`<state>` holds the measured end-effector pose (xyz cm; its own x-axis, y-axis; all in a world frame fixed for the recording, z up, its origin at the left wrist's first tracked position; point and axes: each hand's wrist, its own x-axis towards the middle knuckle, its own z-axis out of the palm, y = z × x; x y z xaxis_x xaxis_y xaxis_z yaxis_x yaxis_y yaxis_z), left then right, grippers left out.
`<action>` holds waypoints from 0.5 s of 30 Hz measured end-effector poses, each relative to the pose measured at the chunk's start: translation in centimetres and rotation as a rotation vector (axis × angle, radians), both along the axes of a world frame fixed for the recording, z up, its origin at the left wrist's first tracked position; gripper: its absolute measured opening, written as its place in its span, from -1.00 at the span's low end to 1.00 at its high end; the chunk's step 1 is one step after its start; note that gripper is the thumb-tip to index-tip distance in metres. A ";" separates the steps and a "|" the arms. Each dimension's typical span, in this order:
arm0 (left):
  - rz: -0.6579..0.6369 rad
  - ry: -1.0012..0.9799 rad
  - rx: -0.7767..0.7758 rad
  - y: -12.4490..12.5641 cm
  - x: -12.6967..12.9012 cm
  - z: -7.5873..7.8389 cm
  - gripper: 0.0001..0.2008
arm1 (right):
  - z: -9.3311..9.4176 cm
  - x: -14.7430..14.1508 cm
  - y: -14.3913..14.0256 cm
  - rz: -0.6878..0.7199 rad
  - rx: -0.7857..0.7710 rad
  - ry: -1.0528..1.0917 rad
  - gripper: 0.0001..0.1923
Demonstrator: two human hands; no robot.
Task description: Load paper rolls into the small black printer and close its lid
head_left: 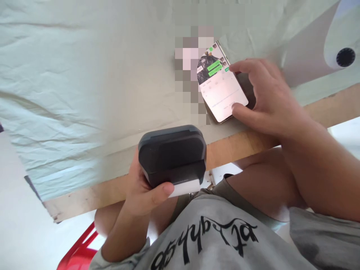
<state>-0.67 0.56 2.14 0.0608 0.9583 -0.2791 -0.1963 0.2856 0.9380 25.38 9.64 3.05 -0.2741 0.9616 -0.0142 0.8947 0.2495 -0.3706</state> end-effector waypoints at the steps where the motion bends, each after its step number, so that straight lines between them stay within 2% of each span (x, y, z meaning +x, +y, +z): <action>1: -0.039 -0.015 0.016 -0.1 -0.1 -0.2 -0.37 | 0.0 0.0 0.0 0.003 0.006 0.001 -0.40; 3: -0.088 -0.032 0.038 -0.3 -0.4 -0.4 -0.35 | 0.0 0.0 0.0 0.002 0.010 0.005 -0.40; 11: -0.104 -0.076 0.031 -0.5 -0.5 -0.6 -0.36 | 0.1 0.0 0.0 -0.002 -0.003 0.012 -0.39; 15: -0.093 -0.025 0.047 -0.2 -0.3 -0.3 -0.36 | 0.0 0.0 0.0 0.006 0.003 0.017 -0.40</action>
<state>-0.93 0.35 1.79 0.1568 0.9602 -0.2312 -0.1947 0.2596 0.9459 25.38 9.64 3.09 -0.2802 0.9599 -0.0070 0.8867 0.2560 -0.3849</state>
